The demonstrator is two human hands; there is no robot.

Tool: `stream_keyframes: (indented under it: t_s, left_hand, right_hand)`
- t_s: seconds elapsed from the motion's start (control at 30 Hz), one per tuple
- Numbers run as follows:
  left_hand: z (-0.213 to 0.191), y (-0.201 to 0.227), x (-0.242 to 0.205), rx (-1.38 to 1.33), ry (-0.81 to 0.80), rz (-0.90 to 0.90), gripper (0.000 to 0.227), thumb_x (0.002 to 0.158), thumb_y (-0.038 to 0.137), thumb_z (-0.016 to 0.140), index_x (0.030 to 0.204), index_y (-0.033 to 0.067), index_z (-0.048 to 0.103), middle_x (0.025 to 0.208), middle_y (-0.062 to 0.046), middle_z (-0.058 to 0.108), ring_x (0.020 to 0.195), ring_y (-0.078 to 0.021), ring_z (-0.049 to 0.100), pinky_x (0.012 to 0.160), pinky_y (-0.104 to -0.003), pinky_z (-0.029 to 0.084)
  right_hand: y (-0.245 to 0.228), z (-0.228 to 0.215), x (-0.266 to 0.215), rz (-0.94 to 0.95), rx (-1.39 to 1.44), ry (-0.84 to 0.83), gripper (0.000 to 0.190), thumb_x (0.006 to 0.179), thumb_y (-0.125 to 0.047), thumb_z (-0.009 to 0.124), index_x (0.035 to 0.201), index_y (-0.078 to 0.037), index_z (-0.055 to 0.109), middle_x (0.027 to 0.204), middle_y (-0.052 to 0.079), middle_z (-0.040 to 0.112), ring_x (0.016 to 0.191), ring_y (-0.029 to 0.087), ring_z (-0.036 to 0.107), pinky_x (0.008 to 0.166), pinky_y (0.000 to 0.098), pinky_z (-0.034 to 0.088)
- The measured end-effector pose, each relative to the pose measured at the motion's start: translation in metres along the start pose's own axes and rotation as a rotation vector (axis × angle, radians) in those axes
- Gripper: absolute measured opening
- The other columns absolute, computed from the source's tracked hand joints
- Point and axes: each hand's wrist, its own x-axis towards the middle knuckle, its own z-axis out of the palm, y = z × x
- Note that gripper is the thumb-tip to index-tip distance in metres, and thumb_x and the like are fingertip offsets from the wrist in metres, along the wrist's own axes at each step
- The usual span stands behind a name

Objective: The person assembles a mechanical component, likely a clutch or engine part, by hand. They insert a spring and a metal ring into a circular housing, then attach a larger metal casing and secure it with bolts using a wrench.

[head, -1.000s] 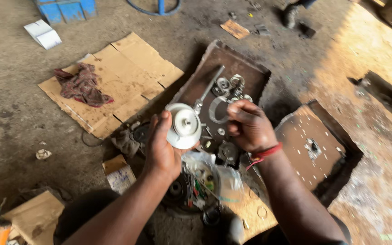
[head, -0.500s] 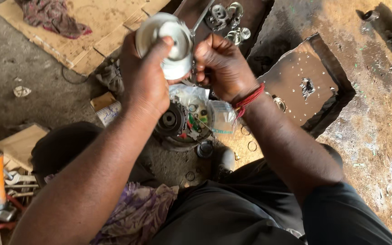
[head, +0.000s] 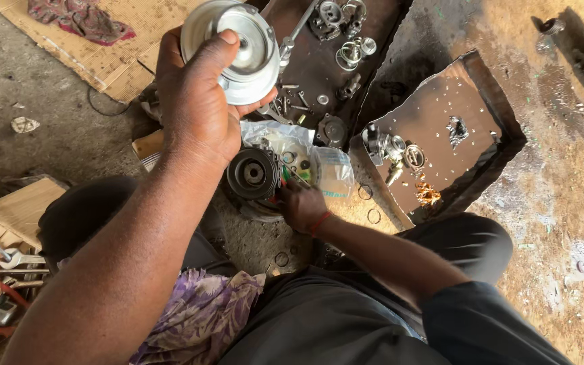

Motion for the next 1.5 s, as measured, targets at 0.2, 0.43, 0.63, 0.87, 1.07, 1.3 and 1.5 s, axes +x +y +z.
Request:
stream_keyframes:
  t_s: [0.2,0.43,0.63,0.87,1.07,1.3,1.5]
  left_hand:
    - [0.002,-0.003,0.004,0.046,0.026,-0.024,0.045,0.089,0.017,0.071,0.126,0.0106,0.046,0.124,-0.019,0.062,0.109,-0.0356,0.076,0.075,-0.059,0.068]
    - [-0.002,-0.008,0.009,0.039,0.047,-0.056,0.046,0.088,0.018,0.072,0.124,0.0109,0.045,0.122,-0.018,0.063,0.107,-0.036,0.076,0.073,-0.059,0.068]
    - [0.0,-0.012,0.013,0.056,0.03,-0.056,0.048,0.089,0.019,0.072,0.126,0.011,0.045,0.123,-0.019,0.062,0.109,-0.0358,0.076,0.073,-0.059,0.068]
    - [0.004,-0.014,0.015,0.082,0.04,-0.053,0.05,0.088,0.019,0.071,0.128,0.0074,0.043,0.121,-0.019,0.063,0.105,-0.0341,0.077,0.07,-0.054,0.069]
    - [0.005,-0.015,0.015,0.051,0.037,-0.047,0.053,0.087,0.016,0.071,0.131,0.0048,0.046,0.121,-0.02,0.065,0.103,-0.0342,0.077,0.065,-0.052,0.067]
    - [0.016,-0.03,0.003,0.056,-0.014,-0.322,0.049,0.082,0.012,0.067,0.129,0.009,0.054,0.118,-0.014,0.069,0.097,-0.0281,0.078,0.06,-0.047,0.066]
    - [0.028,-0.054,-0.023,0.008,-0.138,-0.495,0.043,0.084,0.016,0.066,0.126,0.012,0.056,0.107,-0.01,0.071,0.087,-0.0272,0.076,0.057,-0.046,0.068]
  right_hand:
    - [0.002,-0.016,-0.001,-0.148,-0.083,0.193,0.025,0.101,-0.034,0.056,0.106,-0.013,0.068,0.104,0.012,0.064,0.089,0.025,0.067,0.086,0.0511,0.049]
    - [0.011,-0.046,-0.006,-0.136,-0.241,-0.068,0.018,0.099,-0.028,0.059,0.104,-0.013,0.066,0.109,0.011,0.061,0.087,0.024,0.062,0.082,0.0446,0.045]
    - [0.014,-0.056,-0.01,-0.254,-0.446,-0.057,0.036,0.08,-0.027,0.071,0.113,-0.017,0.063,0.113,0.009,0.058,0.099,0.025,0.058,0.084,0.0467,0.043]
    - [0.032,-0.073,-0.029,-0.266,-0.493,0.086,0.029,0.089,-0.036,0.072,0.113,-0.019,0.069,0.101,0.001,0.061,0.092,0.022,0.057,0.088,0.0445,0.041]
    - [0.061,-0.14,-0.081,-0.033,0.045,0.023,0.013,0.087,-0.026,0.071,0.097,-0.017,0.073,0.1,0.003,0.061,0.104,0.02,0.057,0.096,0.0446,0.046]
    - [0.071,-0.233,-0.145,-0.336,1.617,0.295,0.042,0.088,-0.019,0.078,0.126,-0.01,0.062,0.155,0.015,0.044,0.137,0.037,0.054,0.103,0.0492,0.051]
    - [0.052,-0.268,-0.124,-0.643,1.837,0.436,0.1,0.092,-0.047,0.082,0.17,-0.021,0.026,0.165,0.02,0.042,0.138,0.039,0.054,0.106,0.0528,0.05]
